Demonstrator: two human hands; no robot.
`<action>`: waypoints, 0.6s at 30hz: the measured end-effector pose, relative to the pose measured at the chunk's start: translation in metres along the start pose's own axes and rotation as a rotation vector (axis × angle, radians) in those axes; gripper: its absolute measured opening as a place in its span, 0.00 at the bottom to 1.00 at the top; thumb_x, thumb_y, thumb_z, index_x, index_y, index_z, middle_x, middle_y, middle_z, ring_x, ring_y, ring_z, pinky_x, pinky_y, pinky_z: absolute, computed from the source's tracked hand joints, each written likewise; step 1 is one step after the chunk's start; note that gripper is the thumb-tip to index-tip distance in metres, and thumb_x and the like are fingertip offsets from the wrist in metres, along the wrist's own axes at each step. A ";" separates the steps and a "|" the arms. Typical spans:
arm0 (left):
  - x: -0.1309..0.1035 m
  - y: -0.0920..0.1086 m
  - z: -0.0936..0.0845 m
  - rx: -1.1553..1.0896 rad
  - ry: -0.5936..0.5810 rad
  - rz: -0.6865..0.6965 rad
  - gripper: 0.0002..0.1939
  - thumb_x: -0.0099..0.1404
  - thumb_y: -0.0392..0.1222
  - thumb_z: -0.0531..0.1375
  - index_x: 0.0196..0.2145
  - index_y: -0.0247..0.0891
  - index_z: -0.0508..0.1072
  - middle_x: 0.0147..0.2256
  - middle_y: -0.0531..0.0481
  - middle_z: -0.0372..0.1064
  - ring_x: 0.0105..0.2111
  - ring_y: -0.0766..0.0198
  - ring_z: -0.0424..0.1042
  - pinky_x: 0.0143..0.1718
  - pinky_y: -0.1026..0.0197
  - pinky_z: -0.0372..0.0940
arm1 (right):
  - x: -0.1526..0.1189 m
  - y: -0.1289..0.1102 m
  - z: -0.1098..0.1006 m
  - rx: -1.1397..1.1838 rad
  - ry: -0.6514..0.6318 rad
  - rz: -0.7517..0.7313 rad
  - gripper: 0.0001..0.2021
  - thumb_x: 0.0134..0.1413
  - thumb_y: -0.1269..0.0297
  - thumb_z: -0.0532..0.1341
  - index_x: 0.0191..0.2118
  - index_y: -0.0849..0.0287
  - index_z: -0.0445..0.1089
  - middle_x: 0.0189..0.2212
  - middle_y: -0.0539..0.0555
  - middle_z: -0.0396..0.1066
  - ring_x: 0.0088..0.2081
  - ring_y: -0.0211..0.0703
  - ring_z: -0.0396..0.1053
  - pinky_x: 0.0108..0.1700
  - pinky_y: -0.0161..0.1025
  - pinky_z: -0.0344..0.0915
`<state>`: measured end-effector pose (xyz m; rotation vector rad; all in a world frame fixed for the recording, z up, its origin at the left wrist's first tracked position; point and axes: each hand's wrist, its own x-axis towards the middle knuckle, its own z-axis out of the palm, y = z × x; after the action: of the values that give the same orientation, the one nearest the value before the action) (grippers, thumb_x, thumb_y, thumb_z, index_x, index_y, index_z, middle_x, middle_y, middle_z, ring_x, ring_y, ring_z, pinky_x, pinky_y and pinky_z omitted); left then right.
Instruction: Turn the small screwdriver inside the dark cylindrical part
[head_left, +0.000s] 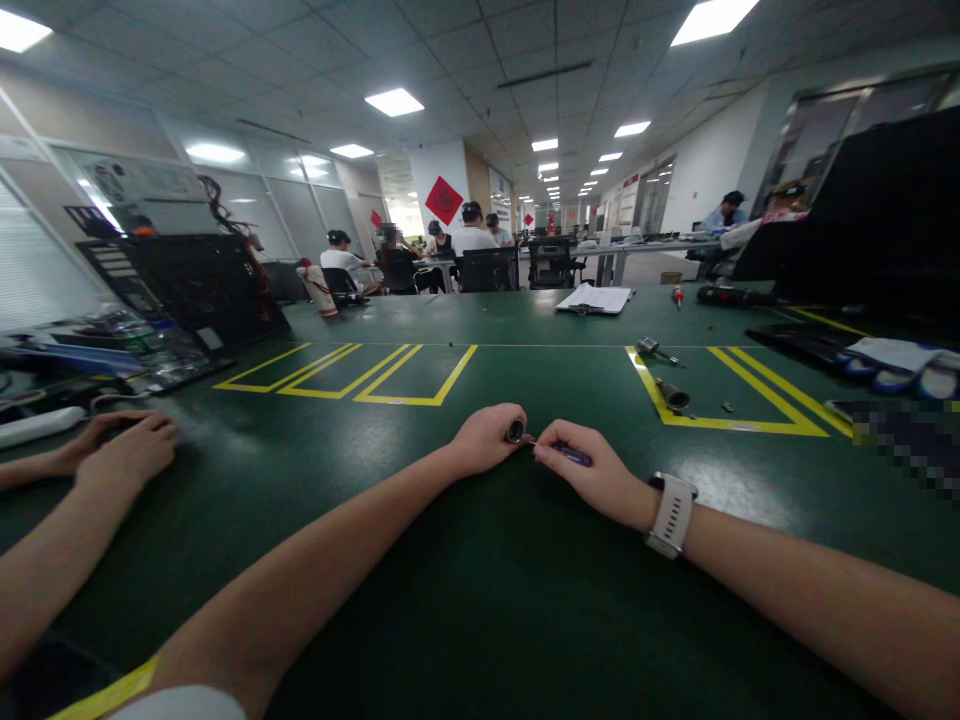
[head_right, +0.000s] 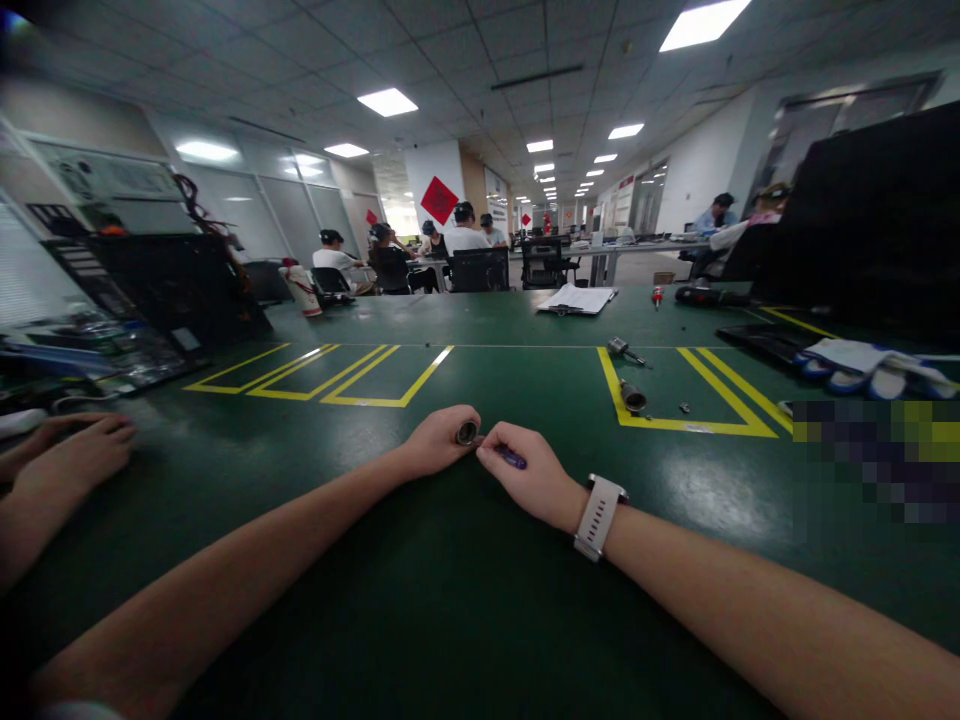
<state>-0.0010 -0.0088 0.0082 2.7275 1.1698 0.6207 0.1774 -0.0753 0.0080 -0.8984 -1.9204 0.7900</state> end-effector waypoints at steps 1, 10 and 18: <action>0.000 0.000 0.000 0.001 0.001 -0.003 0.07 0.57 0.43 0.57 0.29 0.37 0.66 0.27 0.53 0.63 0.27 0.67 0.62 0.26 0.65 0.55 | 0.000 0.001 -0.001 0.025 -0.003 0.009 0.07 0.54 0.62 0.55 0.29 0.57 0.67 0.28 0.50 0.66 0.31 0.40 0.64 0.34 0.39 0.59; 0.001 -0.002 0.001 -0.015 0.015 -0.015 0.07 0.57 0.42 0.58 0.29 0.37 0.65 0.27 0.53 0.63 0.28 0.66 0.62 0.28 0.64 0.56 | -0.001 -0.003 -0.003 0.069 0.125 0.045 0.08 0.54 0.62 0.55 0.28 0.57 0.67 0.26 0.50 0.66 0.29 0.40 0.63 0.33 0.39 0.58; -0.001 -0.006 0.001 -0.134 0.074 0.087 0.07 0.57 0.41 0.57 0.27 0.36 0.63 0.26 0.54 0.60 0.27 0.68 0.60 0.29 0.65 0.56 | 0.004 0.007 -0.004 0.331 0.065 0.156 0.08 0.53 0.61 0.56 0.28 0.59 0.68 0.27 0.51 0.67 0.29 0.38 0.63 0.32 0.38 0.59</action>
<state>-0.0052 -0.0046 0.0053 2.6744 0.9890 0.7866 0.1819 -0.0673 0.0059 -0.8625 -1.6150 1.1194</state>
